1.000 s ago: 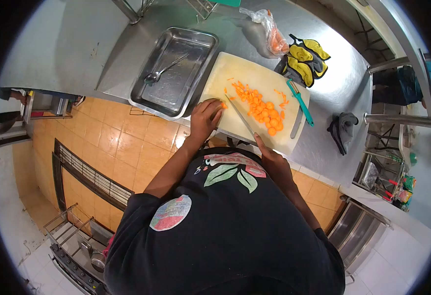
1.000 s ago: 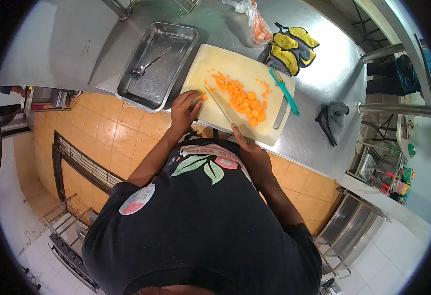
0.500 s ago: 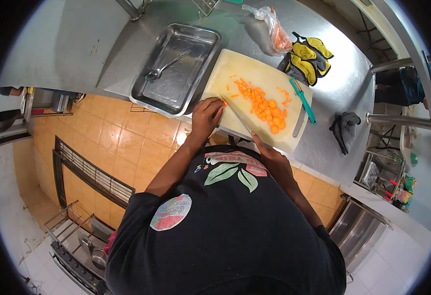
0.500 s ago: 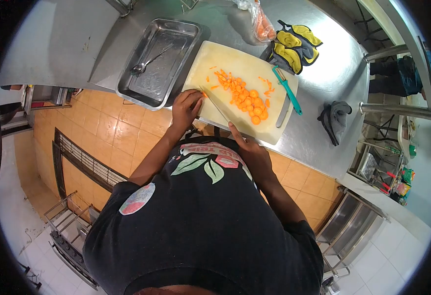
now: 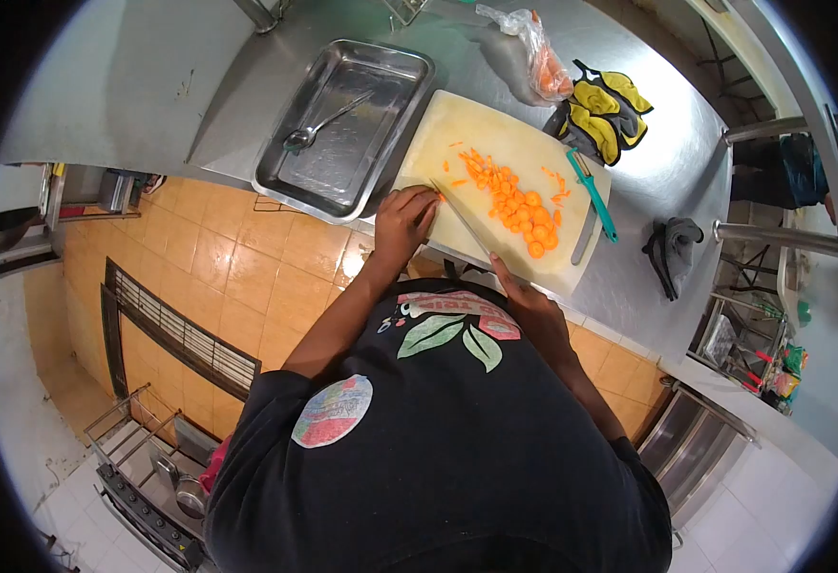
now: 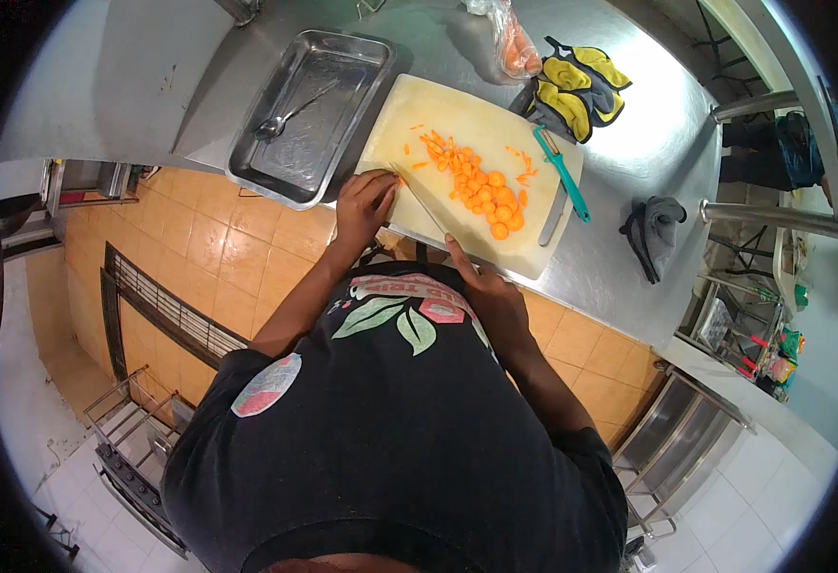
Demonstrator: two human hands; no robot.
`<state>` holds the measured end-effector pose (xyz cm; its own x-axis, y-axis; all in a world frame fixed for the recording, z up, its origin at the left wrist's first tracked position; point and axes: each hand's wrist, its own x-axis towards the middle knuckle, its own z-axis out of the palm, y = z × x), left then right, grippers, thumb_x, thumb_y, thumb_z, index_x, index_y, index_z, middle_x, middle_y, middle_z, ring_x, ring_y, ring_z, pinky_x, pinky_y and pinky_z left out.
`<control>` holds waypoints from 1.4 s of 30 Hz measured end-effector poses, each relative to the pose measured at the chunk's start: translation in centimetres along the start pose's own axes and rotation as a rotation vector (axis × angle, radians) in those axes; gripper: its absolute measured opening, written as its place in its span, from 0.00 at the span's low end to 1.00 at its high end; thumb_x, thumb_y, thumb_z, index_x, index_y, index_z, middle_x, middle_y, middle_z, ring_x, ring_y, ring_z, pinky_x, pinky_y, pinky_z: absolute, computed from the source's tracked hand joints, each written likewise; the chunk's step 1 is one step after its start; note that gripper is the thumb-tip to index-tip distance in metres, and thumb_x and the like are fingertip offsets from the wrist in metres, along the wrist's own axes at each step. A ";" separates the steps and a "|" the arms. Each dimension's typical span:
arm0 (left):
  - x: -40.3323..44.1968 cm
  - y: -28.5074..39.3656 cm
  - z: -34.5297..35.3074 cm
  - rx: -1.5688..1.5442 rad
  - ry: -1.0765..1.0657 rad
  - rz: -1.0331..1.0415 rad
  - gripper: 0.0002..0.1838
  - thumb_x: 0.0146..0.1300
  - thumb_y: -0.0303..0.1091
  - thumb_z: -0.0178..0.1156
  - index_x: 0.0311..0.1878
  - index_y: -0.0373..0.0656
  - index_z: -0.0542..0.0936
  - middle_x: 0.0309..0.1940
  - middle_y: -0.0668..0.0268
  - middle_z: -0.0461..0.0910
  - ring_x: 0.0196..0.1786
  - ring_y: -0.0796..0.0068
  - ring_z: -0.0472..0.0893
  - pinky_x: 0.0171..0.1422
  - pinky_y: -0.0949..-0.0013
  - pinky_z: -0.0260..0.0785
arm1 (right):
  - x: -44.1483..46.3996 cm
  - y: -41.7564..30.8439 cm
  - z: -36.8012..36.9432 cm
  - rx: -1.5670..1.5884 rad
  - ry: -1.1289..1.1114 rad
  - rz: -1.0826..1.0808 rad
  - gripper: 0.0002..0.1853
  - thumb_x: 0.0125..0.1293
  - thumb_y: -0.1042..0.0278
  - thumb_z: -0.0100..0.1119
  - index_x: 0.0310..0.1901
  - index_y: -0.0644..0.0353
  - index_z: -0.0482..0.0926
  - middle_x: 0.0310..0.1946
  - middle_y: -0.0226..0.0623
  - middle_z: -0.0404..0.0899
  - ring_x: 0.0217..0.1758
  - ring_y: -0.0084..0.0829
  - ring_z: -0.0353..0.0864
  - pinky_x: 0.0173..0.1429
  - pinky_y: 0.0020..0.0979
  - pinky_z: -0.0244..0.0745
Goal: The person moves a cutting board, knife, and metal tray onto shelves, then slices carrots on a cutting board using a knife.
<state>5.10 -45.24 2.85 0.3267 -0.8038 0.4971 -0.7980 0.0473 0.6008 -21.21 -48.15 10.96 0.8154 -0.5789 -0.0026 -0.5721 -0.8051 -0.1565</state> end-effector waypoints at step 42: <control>-0.3 -0.4 0.3 -0.031 0.006 -0.011 0.09 0.57 0.27 0.67 0.43 0.42 0.84 0.46 0.61 0.81 0.49 0.58 0.81 0.54 0.60 0.74 | 0.3 3.0 -0.2 0.831 -0.270 0.070 0.36 0.67 0.79 0.49 0.77 0.49 0.54 0.61 0.62 0.72 0.64 0.56 0.74 0.67 0.41 0.69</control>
<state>5.18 -45.19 2.25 0.3389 -0.8005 0.4942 -0.7781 0.0568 0.6256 -22.73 -50.77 10.64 0.8341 -0.4882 -0.2567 -0.4578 -0.3530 -0.8160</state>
